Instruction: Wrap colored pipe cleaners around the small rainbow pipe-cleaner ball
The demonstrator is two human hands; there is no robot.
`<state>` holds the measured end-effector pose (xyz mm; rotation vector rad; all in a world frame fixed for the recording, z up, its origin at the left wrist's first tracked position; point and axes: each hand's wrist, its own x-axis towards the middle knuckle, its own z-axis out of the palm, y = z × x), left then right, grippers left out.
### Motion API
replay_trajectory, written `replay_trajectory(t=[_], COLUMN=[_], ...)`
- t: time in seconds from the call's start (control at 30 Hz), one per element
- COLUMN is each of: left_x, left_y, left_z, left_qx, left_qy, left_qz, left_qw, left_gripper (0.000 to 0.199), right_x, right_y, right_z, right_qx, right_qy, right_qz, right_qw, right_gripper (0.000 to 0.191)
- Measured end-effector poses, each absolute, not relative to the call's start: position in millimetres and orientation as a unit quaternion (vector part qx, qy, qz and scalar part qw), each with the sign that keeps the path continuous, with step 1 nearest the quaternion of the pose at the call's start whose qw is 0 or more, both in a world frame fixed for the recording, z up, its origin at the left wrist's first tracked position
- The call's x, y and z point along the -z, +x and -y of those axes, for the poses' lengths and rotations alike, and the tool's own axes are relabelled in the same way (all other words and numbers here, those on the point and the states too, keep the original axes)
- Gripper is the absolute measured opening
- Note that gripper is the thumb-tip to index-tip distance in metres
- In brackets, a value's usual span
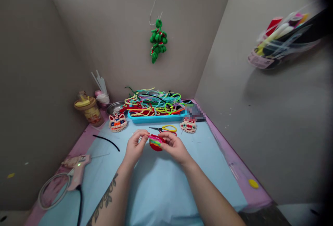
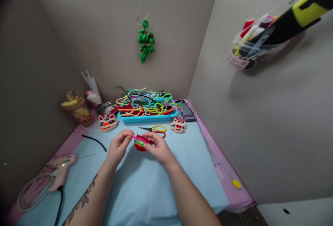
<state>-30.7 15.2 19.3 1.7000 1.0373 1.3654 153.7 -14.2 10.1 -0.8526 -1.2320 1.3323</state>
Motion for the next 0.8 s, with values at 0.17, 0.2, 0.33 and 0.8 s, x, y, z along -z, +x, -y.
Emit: replay_trajectory(t=[0.17,0.2,0.33,0.8], left_x=[-23,-23,-23,-22], left_y=[-32,-32,-31,-26], left_z=[-15,-16,-17,-11], left_qx=[-0.487,-0.481,-0.452,-0.285], left_qy=[0.697,0.699,0.710,0.694], left_qz=[-0.427,-0.433,-0.443,-0.373], left_qw=[0.308,0.304,0.309,0.545], left_gripper=[0.019,0.020,0.020,0.035], right_x=[-13,-13,-11,-6], right_y=[153,153,155,164], right_z=[15,15,15,11], right_qx=[-0.525,-0.522,-0.523,-0.360], right_qy=[-0.390,-0.391,-0.373,-0.423], right_qz=[0.509,0.507,0.515,0.656], right_qw=[0.559,0.563,0.568,0.511], right_gripper=[0.033,0.032,0.030,0.028])
